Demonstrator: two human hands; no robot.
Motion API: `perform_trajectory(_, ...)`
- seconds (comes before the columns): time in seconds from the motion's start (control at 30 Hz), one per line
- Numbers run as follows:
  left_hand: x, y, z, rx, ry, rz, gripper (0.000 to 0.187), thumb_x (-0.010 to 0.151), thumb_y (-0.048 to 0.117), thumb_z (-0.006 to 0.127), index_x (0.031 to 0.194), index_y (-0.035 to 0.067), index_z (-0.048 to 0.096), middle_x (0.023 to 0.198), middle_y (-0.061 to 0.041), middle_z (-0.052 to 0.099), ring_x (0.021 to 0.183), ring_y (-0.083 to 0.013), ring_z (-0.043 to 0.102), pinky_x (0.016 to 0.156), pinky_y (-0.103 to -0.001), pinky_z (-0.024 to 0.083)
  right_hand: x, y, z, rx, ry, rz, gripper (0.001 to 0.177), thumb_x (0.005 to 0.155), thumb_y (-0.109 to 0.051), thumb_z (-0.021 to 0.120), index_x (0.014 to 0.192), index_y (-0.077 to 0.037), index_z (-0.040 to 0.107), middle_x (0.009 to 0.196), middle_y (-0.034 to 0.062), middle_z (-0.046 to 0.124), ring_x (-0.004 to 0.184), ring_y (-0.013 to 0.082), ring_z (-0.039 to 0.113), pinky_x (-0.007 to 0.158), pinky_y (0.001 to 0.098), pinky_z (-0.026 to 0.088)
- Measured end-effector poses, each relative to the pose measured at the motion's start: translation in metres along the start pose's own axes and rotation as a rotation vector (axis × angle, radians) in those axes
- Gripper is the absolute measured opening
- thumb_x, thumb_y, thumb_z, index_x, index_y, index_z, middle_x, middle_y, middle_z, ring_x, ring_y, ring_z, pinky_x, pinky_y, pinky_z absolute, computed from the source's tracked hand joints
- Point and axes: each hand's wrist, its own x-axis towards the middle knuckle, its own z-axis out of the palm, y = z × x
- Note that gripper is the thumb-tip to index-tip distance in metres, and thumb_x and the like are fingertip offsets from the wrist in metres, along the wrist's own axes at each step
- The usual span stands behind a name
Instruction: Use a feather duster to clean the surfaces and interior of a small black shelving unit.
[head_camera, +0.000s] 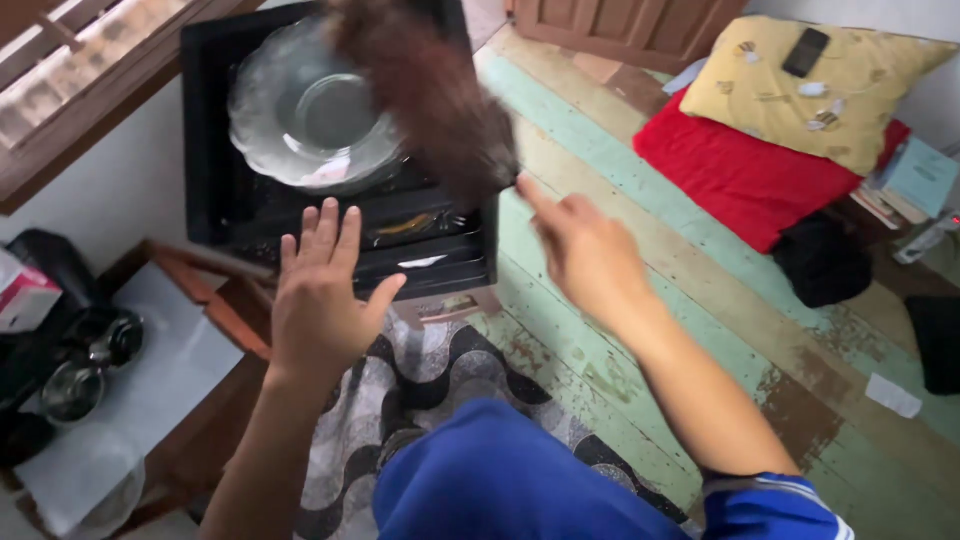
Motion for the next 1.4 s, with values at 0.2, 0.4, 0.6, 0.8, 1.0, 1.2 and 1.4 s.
perform_trajectory(0.2,-0.011,-0.003,-0.011,-0.002,-0.025,-0.021,0.087,0.083,0.051,0.075,0.152,0.004,0.051,0.156,-0.023,0.048,0.144,-0.0416,0.044,0.117,-0.057,0.032,0.005,-0.02,-0.009,-0.022,0.008,0.056,0.047,0.105,-0.034,0.05,0.152,-0.032,0.05,0.097,0.0157,0.063,0.078,0.0559,0.065,0.072,0.0614,0.055)
perform_trajectory(0.4,-0.021,-0.01,-0.013,-0.033,-0.06,-0.014,0.088,0.085,0.05,0.075,0.154,0.002,0.049,0.156,-0.026,0.046,0.144,-0.044,0.042,0.116,-0.06,0.031,0.002,-0.004,0.012,0.055,0.065,0.007,0.043,0.105,-0.031,0.057,0.148,-0.027,0.058,0.097,0.0171,0.067,0.088,0.0504,0.067,0.077,0.058,0.056)
perform_trajectory(0.6,-0.021,-0.007,-0.012,-0.061,-0.075,-0.02,0.088,0.084,0.049,0.077,0.153,0.002,0.049,0.157,-0.024,0.045,0.145,-0.0427,0.041,0.117,-0.058,0.028,-0.018,-0.014,0.005,0.179,0.065,0.038,0.045,0.106,-0.027,0.056,0.151,-0.028,0.054,0.096,0.0168,0.069,0.091,0.0461,0.068,0.079,0.0534,0.056)
perform_trajectory(0.8,-0.018,-0.003,-0.005,-0.084,-0.065,0.038,0.089,0.082,0.047,0.078,0.154,0.003,0.048,0.159,-0.023,0.043,0.147,-0.0411,0.039,0.119,-0.057,0.027,-0.024,-0.001,0.002,0.068,0.099,0.09,0.048,0.108,-0.026,0.053,0.156,-0.022,0.048,0.102,0.0213,0.069,0.096,0.0499,0.066,0.081,0.0589,0.054)
perform_trajectory(1.0,-0.011,-0.003,-0.018,-0.187,-0.178,0.082,0.085,0.088,0.042,0.077,0.153,-0.003,0.044,0.159,-0.027,0.038,0.15,-0.0424,0.032,0.123,-0.057,0.02,-0.043,0.0,-0.001,0.108,-0.03,0.182,0.051,0.106,-0.025,0.048,0.154,-0.009,0.04,0.099,0.0194,0.065,0.088,0.0439,0.059,0.073,0.0482,0.045)
perform_trajectory(1.2,-0.007,-0.025,-0.019,-0.196,-0.145,0.15,0.082,0.09,0.039,0.076,0.153,-0.003,0.045,0.161,-0.025,0.038,0.15,-0.0426,0.032,0.121,-0.059,0.023,-0.064,-0.028,0.012,0.144,0.21,0.166,0.045,0.109,-0.019,0.047,0.151,-0.001,0.043,0.102,0.0196,0.06,0.094,0.0421,0.059,0.081,0.0475,0.045)
perform_trajectory(1.4,-0.004,-0.056,-0.029,-0.183,-0.129,0.209,0.079,0.095,0.041,0.072,0.154,-0.002,0.041,0.161,-0.025,0.037,0.15,-0.0444,0.032,0.12,-0.061,0.027,-0.069,-0.07,0.028,0.103,0.097,0.047,0.052,0.106,-0.018,0.056,0.156,-0.025,0.044,0.092,0.0046,0.056,0.072,0.0256,0.053,0.061,0.04,0.049)
